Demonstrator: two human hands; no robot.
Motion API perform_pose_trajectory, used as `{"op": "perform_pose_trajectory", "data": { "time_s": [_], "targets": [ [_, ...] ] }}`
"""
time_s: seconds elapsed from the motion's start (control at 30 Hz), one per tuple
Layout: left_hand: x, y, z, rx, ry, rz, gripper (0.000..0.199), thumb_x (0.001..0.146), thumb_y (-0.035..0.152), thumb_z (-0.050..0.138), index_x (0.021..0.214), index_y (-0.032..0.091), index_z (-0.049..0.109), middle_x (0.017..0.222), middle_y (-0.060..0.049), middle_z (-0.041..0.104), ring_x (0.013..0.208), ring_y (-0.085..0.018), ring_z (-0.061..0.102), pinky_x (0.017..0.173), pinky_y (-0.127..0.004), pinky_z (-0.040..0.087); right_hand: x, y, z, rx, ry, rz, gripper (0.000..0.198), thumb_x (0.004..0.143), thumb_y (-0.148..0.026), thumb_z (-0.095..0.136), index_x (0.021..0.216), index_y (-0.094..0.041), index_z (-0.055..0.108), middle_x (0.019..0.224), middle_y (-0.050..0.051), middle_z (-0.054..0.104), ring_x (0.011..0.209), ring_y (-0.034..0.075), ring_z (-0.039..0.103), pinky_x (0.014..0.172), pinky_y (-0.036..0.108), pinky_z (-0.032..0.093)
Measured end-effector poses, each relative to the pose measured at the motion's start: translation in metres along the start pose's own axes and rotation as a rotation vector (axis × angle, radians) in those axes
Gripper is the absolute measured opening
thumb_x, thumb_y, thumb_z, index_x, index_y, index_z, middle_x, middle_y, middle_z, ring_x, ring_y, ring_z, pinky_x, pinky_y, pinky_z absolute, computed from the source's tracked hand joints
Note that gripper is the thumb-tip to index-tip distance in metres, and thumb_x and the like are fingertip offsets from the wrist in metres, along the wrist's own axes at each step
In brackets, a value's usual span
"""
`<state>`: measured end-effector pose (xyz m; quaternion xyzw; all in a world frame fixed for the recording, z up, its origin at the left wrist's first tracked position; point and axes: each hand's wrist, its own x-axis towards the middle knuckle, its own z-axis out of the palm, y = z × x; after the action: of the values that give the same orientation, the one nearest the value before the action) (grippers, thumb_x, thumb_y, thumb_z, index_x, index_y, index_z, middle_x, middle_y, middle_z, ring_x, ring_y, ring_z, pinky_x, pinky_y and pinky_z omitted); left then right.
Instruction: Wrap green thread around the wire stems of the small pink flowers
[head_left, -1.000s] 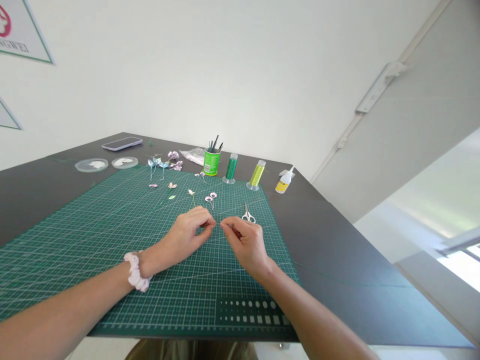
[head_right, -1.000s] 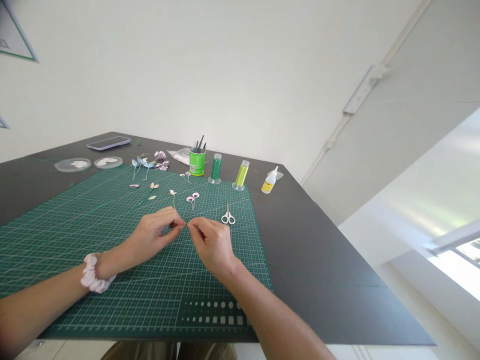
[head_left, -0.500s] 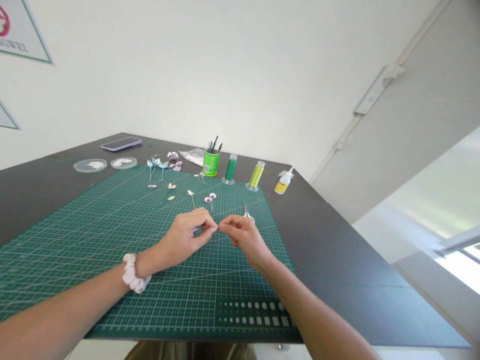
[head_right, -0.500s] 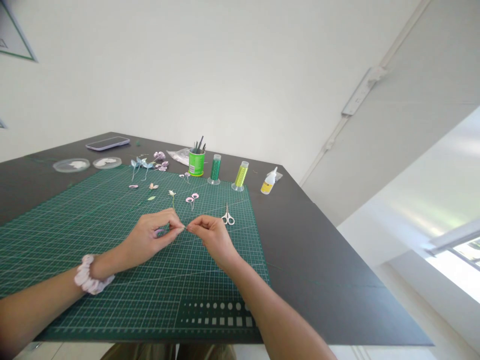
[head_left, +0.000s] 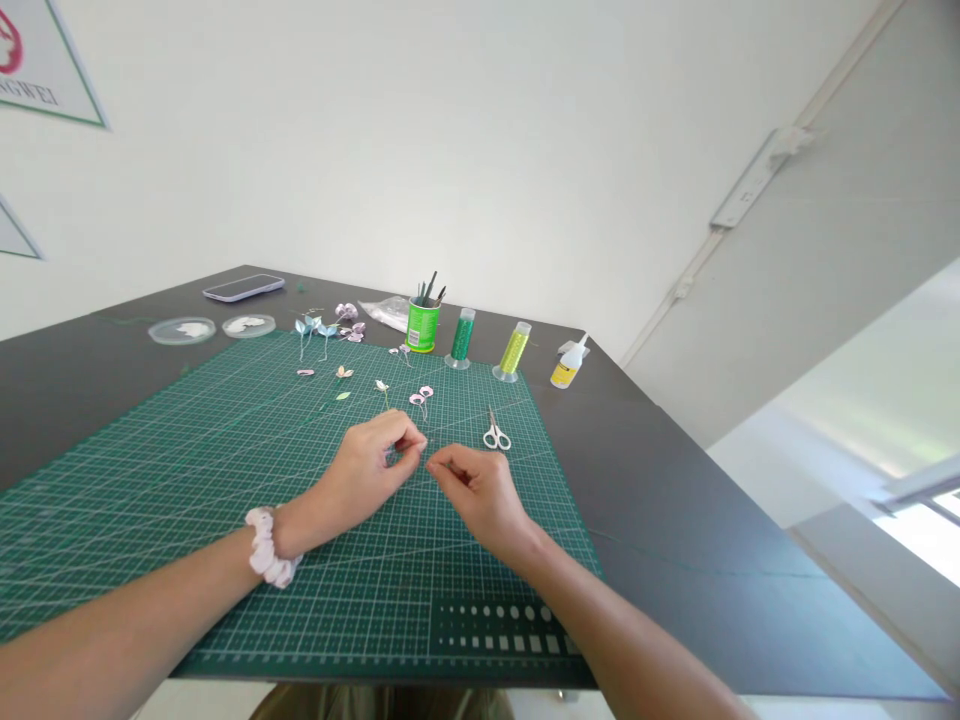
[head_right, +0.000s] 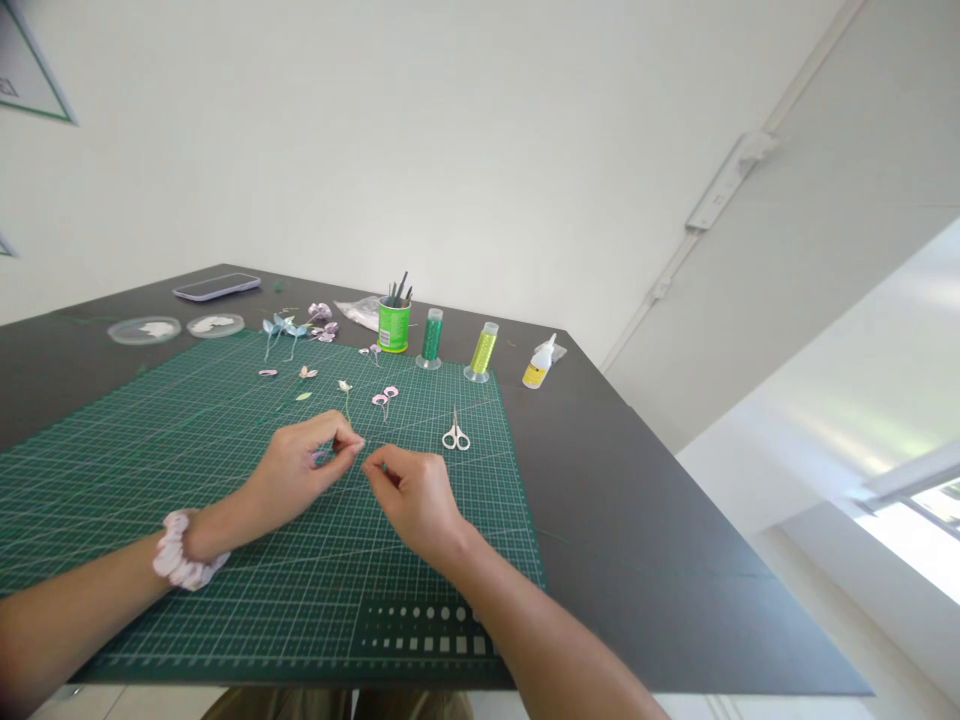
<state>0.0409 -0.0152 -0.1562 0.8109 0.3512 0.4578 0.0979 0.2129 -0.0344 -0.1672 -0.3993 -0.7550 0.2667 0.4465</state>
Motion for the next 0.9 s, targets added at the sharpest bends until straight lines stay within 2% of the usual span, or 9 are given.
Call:
{"op": "perform_pose_trajectory", "data": {
  "time_s": [0.07, 0.13, 0.33, 0.47, 0.57, 0.77, 0.9],
  "targets": [
    [0.0, 0.0, 0.0, 0.012, -0.009, 0.028, 0.02, 0.086, 0.012, 0.049, 0.067, 0.017, 0.053, 0.064, 0.002, 0.056, 0.06, -0.011, 0.053, 0.057, -0.022, 0.041, -0.001, -0.001, -0.002, -0.134, 0.023, -0.145, 0.024, 0.089, -0.02, 0.049, 0.07, -0.018, 0.064, 0.056, -0.002, 0.054, 0.05, 0.01, 0.044, 0.051, 0.024, 0.034],
    [0.0, 0.001, 0.0, 0.019, -0.029, 0.061, 0.02, 0.086, 0.011, 0.048, 0.068, 0.017, 0.053, 0.065, 0.002, 0.055, 0.061, -0.011, 0.052, 0.057, -0.021, 0.04, -0.001, -0.003, -0.005, -0.202, 0.059, -0.221, 0.025, 0.091, -0.018, 0.047, 0.072, -0.018, 0.064, 0.062, 0.001, 0.061, 0.053, 0.011, 0.049, 0.053, 0.024, 0.036],
    [0.0, 0.002, -0.001, 0.021, -0.1, 0.166, 0.02, 0.088, 0.01, 0.048, 0.07, 0.017, 0.053, 0.064, 0.003, 0.054, 0.061, -0.011, 0.05, 0.057, -0.02, 0.039, 0.001, -0.003, -0.011, -0.184, 0.119, -0.204, 0.023, 0.091, -0.017, 0.049, 0.075, -0.016, 0.065, 0.061, 0.0, 0.059, 0.051, 0.01, 0.047, 0.05, 0.023, 0.035],
    [-0.001, 0.003, -0.001, 0.01, -0.118, 0.209, 0.02, 0.088, 0.009, 0.05, 0.071, 0.017, 0.055, 0.065, 0.002, 0.056, 0.062, -0.011, 0.051, 0.058, -0.021, 0.04, 0.004, -0.001, -0.009, -0.034, 0.12, -0.039, 0.022, 0.087, -0.023, 0.052, 0.069, -0.017, 0.063, 0.051, -0.005, 0.044, 0.046, 0.009, 0.036, 0.046, 0.024, 0.028],
    [-0.001, 0.003, -0.002, -0.038, -0.113, 0.203, 0.019, 0.088, 0.009, 0.051, 0.072, 0.017, 0.057, 0.066, 0.001, 0.059, 0.063, -0.011, 0.052, 0.06, -0.021, 0.042, 0.009, -0.002, -0.011, 0.143, 0.092, 0.113, 0.02, 0.081, -0.027, 0.057, 0.064, -0.018, 0.061, 0.05, -0.006, 0.04, 0.047, 0.008, 0.031, 0.045, 0.023, 0.026],
    [-0.001, 0.006, -0.004, -0.138, -0.079, 0.114, 0.018, 0.087, 0.012, 0.053, 0.07, 0.017, 0.057, 0.065, 0.002, 0.058, 0.061, -0.01, 0.053, 0.06, -0.021, 0.042, 0.014, -0.004, -0.015, 0.525, -0.051, 0.371, 0.019, 0.071, -0.035, 0.067, 0.064, -0.018, 0.062, 0.043, -0.01, 0.033, 0.041, 0.006, 0.023, 0.04, 0.022, 0.018],
    [0.001, 0.007, -0.004, -0.132, -0.04, 0.044, 0.019, 0.086, 0.014, 0.052, 0.068, 0.017, 0.056, 0.064, 0.002, 0.058, 0.059, -0.01, 0.053, 0.057, -0.021, 0.042, 0.013, -0.004, -0.011, 0.644, -0.104, 0.46, 0.022, 0.067, -0.037, 0.073, 0.063, -0.018, 0.062, 0.042, -0.011, 0.031, 0.04, 0.005, 0.019, 0.04, 0.022, 0.015]
  ]
}}
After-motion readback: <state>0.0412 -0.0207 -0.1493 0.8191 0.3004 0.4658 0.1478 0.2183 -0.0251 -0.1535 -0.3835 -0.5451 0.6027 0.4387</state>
